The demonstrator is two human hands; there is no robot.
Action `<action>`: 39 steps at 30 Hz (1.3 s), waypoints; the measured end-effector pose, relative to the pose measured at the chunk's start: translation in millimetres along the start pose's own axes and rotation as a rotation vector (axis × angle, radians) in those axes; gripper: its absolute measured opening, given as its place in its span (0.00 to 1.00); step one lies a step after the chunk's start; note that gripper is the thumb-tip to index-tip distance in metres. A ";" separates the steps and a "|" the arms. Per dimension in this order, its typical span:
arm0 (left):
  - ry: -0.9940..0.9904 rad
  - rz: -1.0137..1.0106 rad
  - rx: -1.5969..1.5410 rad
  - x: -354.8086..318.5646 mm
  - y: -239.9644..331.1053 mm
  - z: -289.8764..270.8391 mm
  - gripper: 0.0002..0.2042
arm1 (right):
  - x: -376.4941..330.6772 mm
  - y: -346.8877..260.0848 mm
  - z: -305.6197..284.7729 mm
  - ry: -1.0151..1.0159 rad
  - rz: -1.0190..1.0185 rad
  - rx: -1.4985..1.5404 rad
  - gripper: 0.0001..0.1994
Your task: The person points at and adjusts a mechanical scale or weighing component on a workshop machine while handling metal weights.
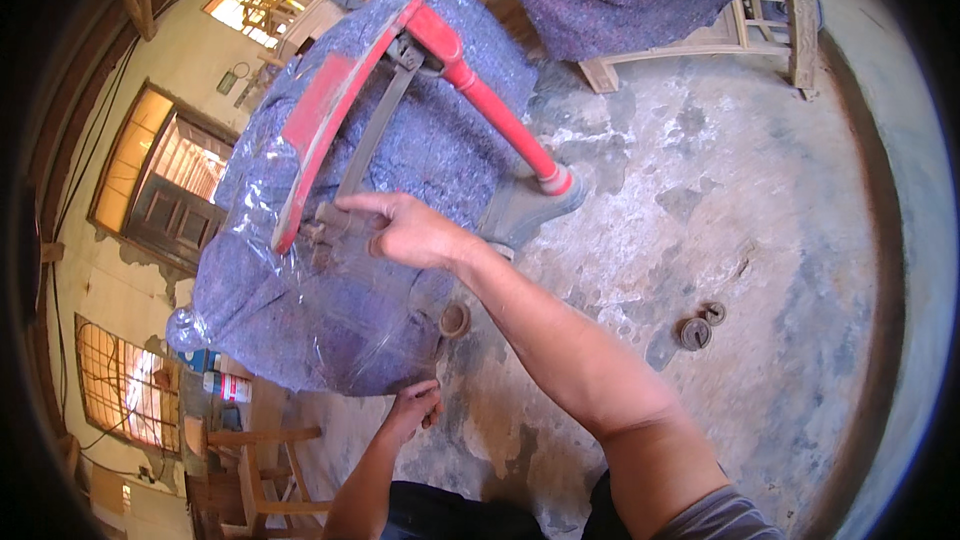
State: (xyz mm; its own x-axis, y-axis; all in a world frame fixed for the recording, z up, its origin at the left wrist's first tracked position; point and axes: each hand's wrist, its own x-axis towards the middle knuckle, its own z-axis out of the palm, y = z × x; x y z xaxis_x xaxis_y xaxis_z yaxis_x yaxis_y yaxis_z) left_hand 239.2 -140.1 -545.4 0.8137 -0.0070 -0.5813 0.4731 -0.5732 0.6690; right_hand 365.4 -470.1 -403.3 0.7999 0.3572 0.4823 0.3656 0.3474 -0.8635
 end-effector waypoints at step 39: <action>-0.151 0.180 -0.862 15.7 58.6 30.3 0.22 | -53.2 132.0 24.3 -0.317 0.637 -0.093 0.39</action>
State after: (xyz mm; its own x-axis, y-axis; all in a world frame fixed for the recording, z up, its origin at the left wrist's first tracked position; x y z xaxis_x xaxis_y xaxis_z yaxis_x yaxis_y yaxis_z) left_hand 269.5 -198.7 -529.3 0.8755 -0.1801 -0.4484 0.4820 0.2613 0.8363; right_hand 359.5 -422.2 -539.4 0.7001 0.7052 -0.1124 -0.0761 -0.0828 -0.9937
